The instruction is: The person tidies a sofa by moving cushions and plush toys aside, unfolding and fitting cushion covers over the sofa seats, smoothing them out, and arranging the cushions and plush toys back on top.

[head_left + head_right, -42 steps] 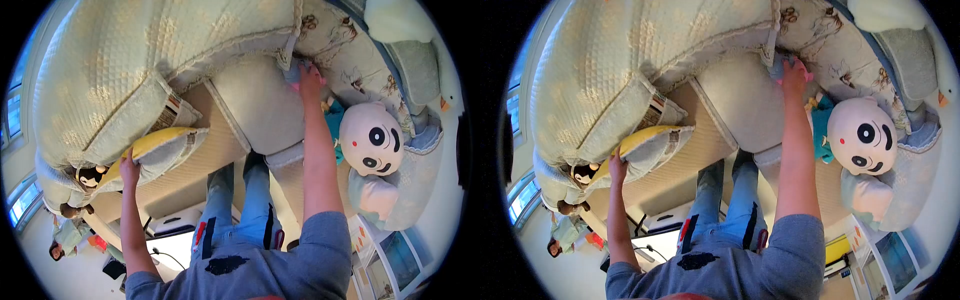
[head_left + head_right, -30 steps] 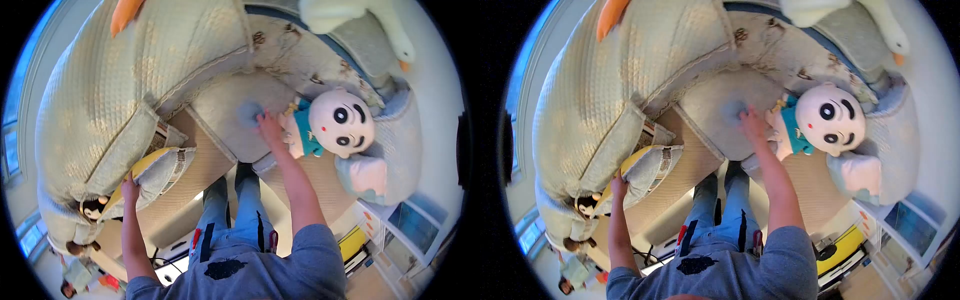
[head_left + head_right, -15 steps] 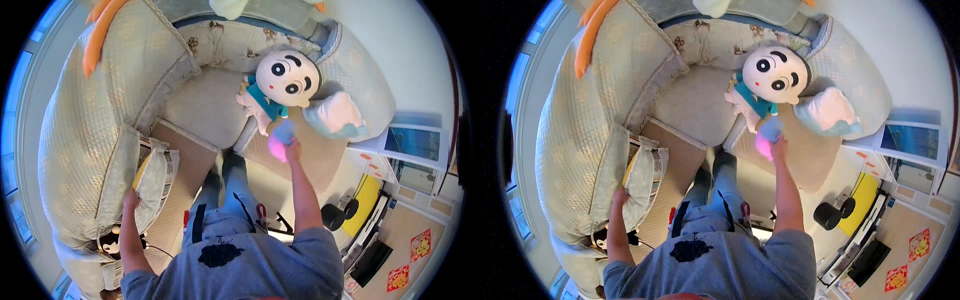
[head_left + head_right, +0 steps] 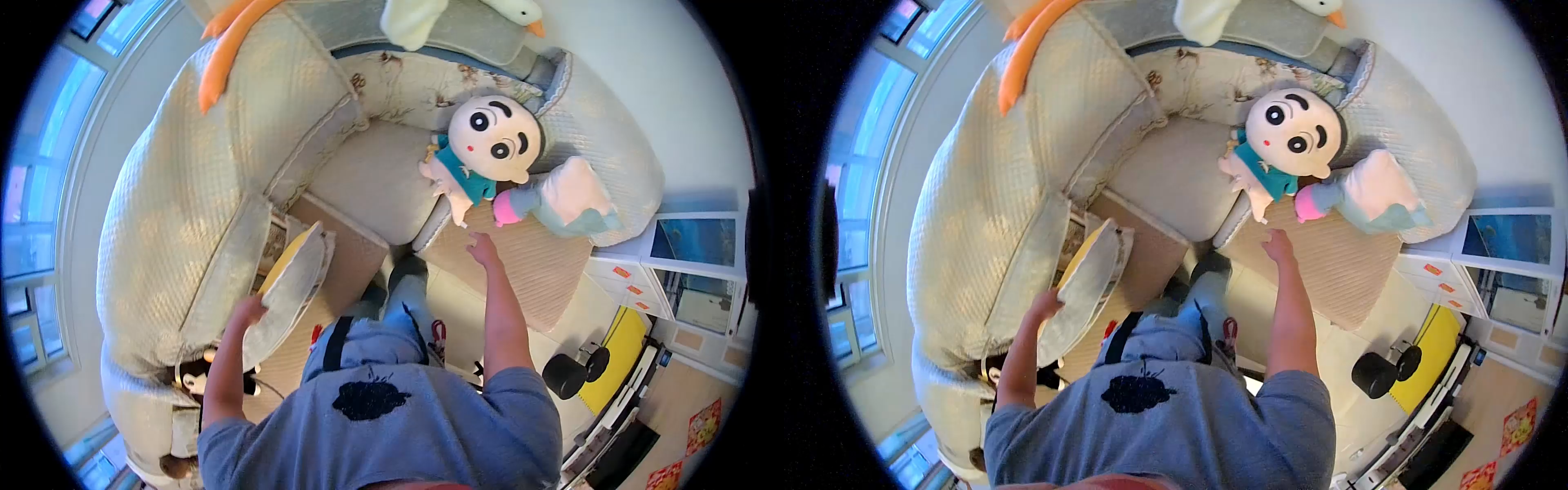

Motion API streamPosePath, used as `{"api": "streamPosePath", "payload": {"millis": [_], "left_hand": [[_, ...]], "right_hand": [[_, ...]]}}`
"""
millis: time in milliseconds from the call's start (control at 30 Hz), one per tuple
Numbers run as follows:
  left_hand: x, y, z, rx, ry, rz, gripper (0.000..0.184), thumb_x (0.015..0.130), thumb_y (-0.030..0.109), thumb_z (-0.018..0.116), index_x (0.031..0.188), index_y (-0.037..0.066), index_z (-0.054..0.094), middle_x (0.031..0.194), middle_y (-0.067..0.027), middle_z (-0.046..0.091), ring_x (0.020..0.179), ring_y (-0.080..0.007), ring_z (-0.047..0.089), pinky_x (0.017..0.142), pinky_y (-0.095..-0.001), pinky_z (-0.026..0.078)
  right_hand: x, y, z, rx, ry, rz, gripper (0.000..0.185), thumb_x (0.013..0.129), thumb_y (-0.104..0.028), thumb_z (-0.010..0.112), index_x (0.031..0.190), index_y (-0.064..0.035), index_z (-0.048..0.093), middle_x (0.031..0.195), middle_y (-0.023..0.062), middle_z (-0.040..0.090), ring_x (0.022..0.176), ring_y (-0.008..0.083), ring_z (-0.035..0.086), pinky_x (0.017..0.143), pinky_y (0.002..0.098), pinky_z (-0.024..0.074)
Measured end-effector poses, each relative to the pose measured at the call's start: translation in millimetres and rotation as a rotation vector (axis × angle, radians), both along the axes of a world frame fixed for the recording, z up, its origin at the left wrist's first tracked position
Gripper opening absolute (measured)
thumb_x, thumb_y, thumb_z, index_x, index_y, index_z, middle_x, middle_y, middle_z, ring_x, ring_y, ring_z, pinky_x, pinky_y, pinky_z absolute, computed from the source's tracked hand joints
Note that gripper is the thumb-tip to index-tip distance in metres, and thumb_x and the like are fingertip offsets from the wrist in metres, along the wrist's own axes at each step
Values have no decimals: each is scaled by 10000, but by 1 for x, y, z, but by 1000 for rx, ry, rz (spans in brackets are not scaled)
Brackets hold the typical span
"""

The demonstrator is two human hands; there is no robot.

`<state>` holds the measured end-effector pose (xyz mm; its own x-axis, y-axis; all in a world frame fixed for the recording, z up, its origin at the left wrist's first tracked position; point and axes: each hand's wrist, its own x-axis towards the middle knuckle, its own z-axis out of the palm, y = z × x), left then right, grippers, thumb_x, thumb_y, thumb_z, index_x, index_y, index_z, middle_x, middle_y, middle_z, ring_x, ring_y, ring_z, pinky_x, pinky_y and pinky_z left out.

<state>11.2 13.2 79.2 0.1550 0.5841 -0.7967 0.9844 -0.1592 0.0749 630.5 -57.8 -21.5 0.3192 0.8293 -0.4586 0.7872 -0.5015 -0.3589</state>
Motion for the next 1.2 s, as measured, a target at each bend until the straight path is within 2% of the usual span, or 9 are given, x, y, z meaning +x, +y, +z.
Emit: {"api": "streamPosePath", "payload": {"millis": [133, 333, 500, 700, 767, 800, 1033, 1067, 1200], "left_hand": [[33, -1, 29, 149, -129, -117, 315, 726, 199, 502, 1020, 90, 522, 806, -196, 575, 779, -332, 553, 671, -437, 432], [112, 13, 70, 348, -332, -257, 326, 706, 146, 481, 1026, 141, 545, 680, -171, 574, 663, -328, 566, 584, -429, 446], [176, 35, 109, 434, -374, -317, 287, 704, 139, 477, 972, 166, 577, 622, -137, 569, 592, -305, 570, 527, -413, 445], [231, 50, 129, 616, -473, -568, 269, 688, 160, 499, 938, 183, 595, 570, -113, 549, 556, -273, 564, 529, -377, 434], [240, 53, 130, 674, -551, -642, 268, 685, 163, 501, 935, 184, 596, 553, -104, 539, 547, -264, 560, 531, -367, 432], [243, 51, 127, 729, -651, -531, 266, 675, 154, 514, 928, 177, 594, 549, -92, 530, 553, -262, 555, 534, -370, 431], [220, 69, 98, 918, -956, -68, 544, 582, 200, 670, 1094, 138, 498, 900, -100, 533, 859, -273, 510, 720, -370, 418], [206, 73, 87, 872, -895, -97, 693, 547, 205, 710, 1174, 140, 422, 1059, -119, 460, 968, -295, 450, 804, -377, 388], [155, 91, 41, 889, -665, 143, 628, 593, 196, 694, 1163, 136, 438, 1087, -119, 477, 989, -302, 459, 836, -384, 379]], "right_hand": [[-61, 3, 47, -17, -98, 227, 567, 669, -250, 637, 1164, -86, 416, 1223, 175, 356, 1081, 302, 403, 878, 365, 369], [-218, 36, 190, 550, -60, 875, 755, 583, -145, 658, 1253, -223, 320, 1274, 153, 278, 1219, 279, 233, 976, 513, 163], [-237, 62, 179, 691, -314, 754, 559, 734, -110, 465, 1246, -269, 309, 1331, 98, 189, 1232, 292, 197, 966, 538, 166], [-214, 93, 247, 819, -479, 863, 542, 651, -96, 546, 1157, -244, 424, 1178, 75, 379, 1142, 252, 341, 971, 537, 141], [-202, 108, 246, 571, -473, 929, 232, 699, -107, 476, 915, -180, 524, 915, 53, 504, 935, 210, 462, 967, 513, 175], [-197, 114, 240, 826, -383, 883, 85, 676, -94, 480, 737, -144, 512, 671, 15, 493, 754, 179, 486, 940, 490, 225], [-174, 148, 229, 802, -259, 886, 112, 658, -88, 483, 750, -137, 525, 613, 8, 485, 724, 185, 496, 886, 452, 287], [-171, 155, 230, 879, -239, 878, 116, 653, -84, 485, 747, -137, 527, 621, 12, 490, 725, 188, 495, 884, 442, 296], [-153, 191, 242, 989, -192, 881, 131, 636, -71, 490, 746, -129, 532, 645, 31, 492, 733, 201, 491, 874, 422, 323]]}}
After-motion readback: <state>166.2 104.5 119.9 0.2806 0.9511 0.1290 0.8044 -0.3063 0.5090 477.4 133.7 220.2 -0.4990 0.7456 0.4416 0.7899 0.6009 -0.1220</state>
